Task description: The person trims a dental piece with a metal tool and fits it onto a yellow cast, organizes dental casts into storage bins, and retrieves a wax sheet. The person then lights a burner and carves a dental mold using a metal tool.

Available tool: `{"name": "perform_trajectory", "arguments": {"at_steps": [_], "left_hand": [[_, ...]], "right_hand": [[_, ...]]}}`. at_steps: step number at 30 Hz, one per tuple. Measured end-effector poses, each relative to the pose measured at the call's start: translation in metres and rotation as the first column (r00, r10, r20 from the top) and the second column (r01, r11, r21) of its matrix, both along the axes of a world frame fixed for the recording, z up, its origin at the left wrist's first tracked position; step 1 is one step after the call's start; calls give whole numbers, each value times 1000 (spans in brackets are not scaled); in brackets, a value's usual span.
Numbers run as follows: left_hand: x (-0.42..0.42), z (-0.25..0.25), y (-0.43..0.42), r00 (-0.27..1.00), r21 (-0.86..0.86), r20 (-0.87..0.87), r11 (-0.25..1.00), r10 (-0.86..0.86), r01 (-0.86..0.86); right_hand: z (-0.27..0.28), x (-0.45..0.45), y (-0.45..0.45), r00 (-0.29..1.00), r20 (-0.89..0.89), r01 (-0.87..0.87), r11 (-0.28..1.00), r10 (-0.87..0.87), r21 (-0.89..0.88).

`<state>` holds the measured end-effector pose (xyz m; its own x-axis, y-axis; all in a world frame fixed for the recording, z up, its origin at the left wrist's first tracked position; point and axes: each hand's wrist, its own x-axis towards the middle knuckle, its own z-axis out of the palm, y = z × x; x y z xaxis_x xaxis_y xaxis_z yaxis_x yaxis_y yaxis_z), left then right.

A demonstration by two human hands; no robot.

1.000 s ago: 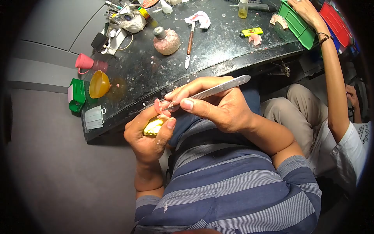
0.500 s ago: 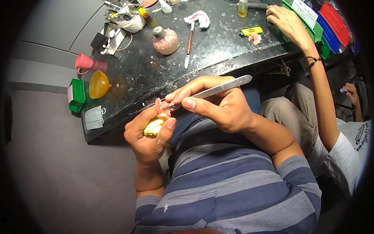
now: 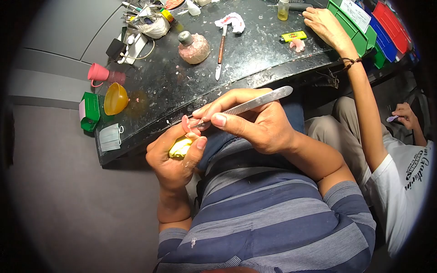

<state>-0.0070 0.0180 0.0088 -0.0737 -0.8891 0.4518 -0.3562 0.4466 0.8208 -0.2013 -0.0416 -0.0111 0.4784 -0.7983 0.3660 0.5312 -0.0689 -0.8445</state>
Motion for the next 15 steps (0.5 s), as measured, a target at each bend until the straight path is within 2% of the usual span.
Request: {"name": "perform_trajectory", "arguments": {"at_steps": [2, 7, 10, 14, 15], "left_hand": [[-1, 0, 0, 1000, -9, -2, 1000, 2, -2], [-3, -3, -1, 989, -85, 130, 995, 65, -54], [-3, -4, -4, 983, -121, 171, 991, 71, -50], [-5, -6, -3, 982, -127, 167, 990, 84, -63], [-5, -6, -3, 983, -111, 153, 990, 98, -82]], "right_hand": [[1, 1, 0, 1000, 9, -8, 1000, 7, 25], [0, -1, -1, 998, 52, -40, 990, 33, 134], [-5, -3, -7, 994, 48, -109, 979, 102, 170], [-4, -5, -11, 988, 125, -123, 962, 94, 244], [-9, -3, -15, 990, 135, -52, 981, 27, 189]]}}
